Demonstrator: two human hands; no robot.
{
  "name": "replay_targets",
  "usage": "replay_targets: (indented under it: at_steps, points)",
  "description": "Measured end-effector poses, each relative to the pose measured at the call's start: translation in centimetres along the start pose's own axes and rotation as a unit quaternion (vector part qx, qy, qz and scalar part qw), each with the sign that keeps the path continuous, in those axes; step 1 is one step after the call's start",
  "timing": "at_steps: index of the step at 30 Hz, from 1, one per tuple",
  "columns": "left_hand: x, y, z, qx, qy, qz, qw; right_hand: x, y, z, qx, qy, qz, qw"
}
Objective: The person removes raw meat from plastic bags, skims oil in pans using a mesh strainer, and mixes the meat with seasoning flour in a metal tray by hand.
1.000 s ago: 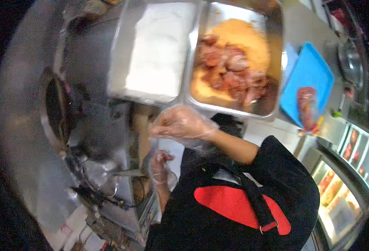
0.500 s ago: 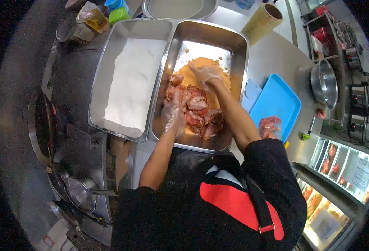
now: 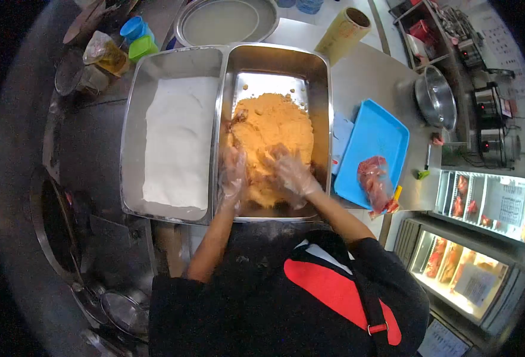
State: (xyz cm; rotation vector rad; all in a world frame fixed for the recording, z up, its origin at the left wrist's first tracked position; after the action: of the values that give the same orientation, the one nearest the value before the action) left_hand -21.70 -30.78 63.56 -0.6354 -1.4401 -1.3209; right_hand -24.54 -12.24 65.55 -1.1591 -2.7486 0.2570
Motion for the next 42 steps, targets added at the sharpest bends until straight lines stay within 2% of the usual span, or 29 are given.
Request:
replay_targets:
  at_steps: [1, 2, 3, 5, 7, 9, 11, 12, 14, 16, 18, 20, 21, 22, 23, 25, 26, 27, 28, 30, 31, 33, 34, 36, 37, 38, 39, 41, 42]
  points:
    - [-4.0, -1.1, -0.5, 0.012, -0.013, 0.079, 0.997, 1.7, -1.5, -1.1, -0.073, -0.074, 0.041, 0.994]
    - [-5.8, -1.7, -0.9, 0.012, 0.020, 0.094, 0.995, 3.4, -3.0, -2.3, -0.139, -0.139, 0.090, 0.976]
    - [-7.5, -2.3, -1.4, 0.010, 0.052, 0.109, 0.993, 6.3, -4.0, -0.5, -0.144, -0.160, 0.100, 0.971]
    - [-9.4, -3.2, -1.5, -0.029, 0.205, 0.004, 0.978, 8.8, -5.4, 4.0, -0.280, -0.135, 0.210, 0.927]
    - [-5.9, -3.3, 0.9, -0.045, 0.134, 0.049, 0.989, 8.0, -5.7, 3.9, -0.350, -0.170, 0.316, 0.865]
    - [-7.2, -5.2, 0.4, -0.105, 0.224, -0.007, 0.969, 6.6, -6.7, 2.6, -0.346, -0.261, 0.410, 0.802]
    - [-7.4, -6.4, 0.1, -0.134, 0.269, -0.069, 0.951, 6.7, -5.2, 5.5, -0.337, -0.382, 0.399, 0.762]
    - [-7.3, -6.8, 0.0, -0.133, 0.271, -0.106, 0.947, 6.9, -4.7, 7.1, -0.338, -0.389, 0.379, 0.769]
    - [-4.8, -6.9, 1.2, -0.162, 0.168, -0.111, 0.966, 7.2, -3.9, 10.1, -0.339, -0.401, 0.338, 0.781]
    - [2.2, -5.2, 3.7, -0.211, -0.050, -0.041, 0.975, 6.1, -3.6, 6.8, -0.283, -0.399, 0.304, 0.818]
    - [0.9, -6.2, 4.3, -0.161, 0.135, -0.121, 0.970, 5.5, -3.6, 1.8, -0.244, -0.338, 0.265, 0.870]
    - [-0.6, -5.7, 4.6, -0.136, 0.366, -0.147, 0.909, 3.2, -1.7, -1.0, -0.222, -0.254, 0.212, 0.917]
    - [0.8, -5.4, 3.8, -0.175, 0.027, -0.045, 0.983, 1.6, -1.0, -1.7, -0.210, -0.197, 0.179, 0.941]
    - [2.3, -5.0, 3.1, -0.159, -0.318, 0.059, 0.933, 0.0, -0.5, -2.4, -0.204, -0.141, 0.146, 0.958]
    - [-2.2, -6.2, 1.7, -0.127, -0.273, 0.114, 0.947, -1.6, -0.1, -3.0, -0.195, -0.084, 0.114, 0.970]
    - [3.9, -1.0, 1.2, -0.091, -0.311, 0.350, 0.879, -3.4, 0.3, -2.4, -0.180, 0.038, 0.060, 0.981]
    - [2.4, -0.1, 0.6, -0.083, -0.354, 0.367, 0.856, -3.7, 0.8, -1.1, -0.164, 0.105, 0.040, 0.980]
    - [-0.1, 0.1, -0.5, -0.071, -0.397, 0.383, 0.831, -2.9, 1.4, 3.9, -0.136, 0.181, 0.024, 0.974]
    - [-2.4, 0.0, -1.6, -0.058, -0.440, 0.399, 0.803, -1.6, 0.4, 5.6, -0.131, 0.189, 0.021, 0.973]
    - [-3.1, 0.7, -2.0, -0.041, -0.398, 0.318, 0.859, 2.0, -2.6, 7.5, -0.146, 0.141, 0.025, 0.979]
    - [-2.6, 1.3, -1.1, -0.034, -0.306, 0.215, 0.927, 3.9, -3.8, 7.8, -0.181, 0.088, 0.048, 0.978]
    - [-2.6, 2.0, -0.6, -0.072, -0.093, 0.016, 0.993, 7.5, -5.1, 7.9, -0.264, -0.012, 0.117, 0.957]
    - [-3.1, 2.4, -0.4, -0.114, 0.024, -0.076, 0.990, 7.8, -4.3, 7.8, -0.307, -0.050, 0.130, 0.942]
    - [-6.2, 2.3, 0.3, -0.170, 0.225, -0.171, 0.944, 8.3, -2.8, 7.3, -0.388, -0.119, 0.163, 0.899]
    - [-10.3, 0.5, 0.7, -0.185, 0.306, -0.172, 0.918, 6.1, -3.3, 2.9, -0.374, -0.142, 0.195, 0.895]
    - [-11.3, 0.1, 1.3, -0.188, 0.316, -0.168, 0.915, 4.7, -3.5, 0.4, -0.360, -0.165, 0.228, 0.889]
    - [-12.1, -0.3, 2.0, -0.192, 0.326, -0.163, 0.911, 4.9, -2.5, 3.1, -0.431, -0.191, 0.299, 0.830]
    - [-10.7, -1.2, 4.1, -0.207, 0.256, -0.129, 0.935, 4.9, -0.1, 9.0, -0.423, -0.298, 0.351, 0.780]
    - [-9.8, -1.7, 4.8, -0.223, 0.247, -0.108, 0.937, 4.4, -0.2, 8.6, -0.415, -0.353, 0.378, 0.749]
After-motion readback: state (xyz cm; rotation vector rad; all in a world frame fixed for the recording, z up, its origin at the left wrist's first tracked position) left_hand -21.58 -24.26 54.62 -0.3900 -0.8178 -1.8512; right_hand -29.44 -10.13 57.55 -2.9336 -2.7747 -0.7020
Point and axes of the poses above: each hand's wrist, its own y-axis away from the middle knuckle, its own z-axis out of the palm, x = y × z, the point moved 2 cm from there along -y, towards the middle knuckle, and after that the axes turned 9 degrees about y, right-handed, at the moved point
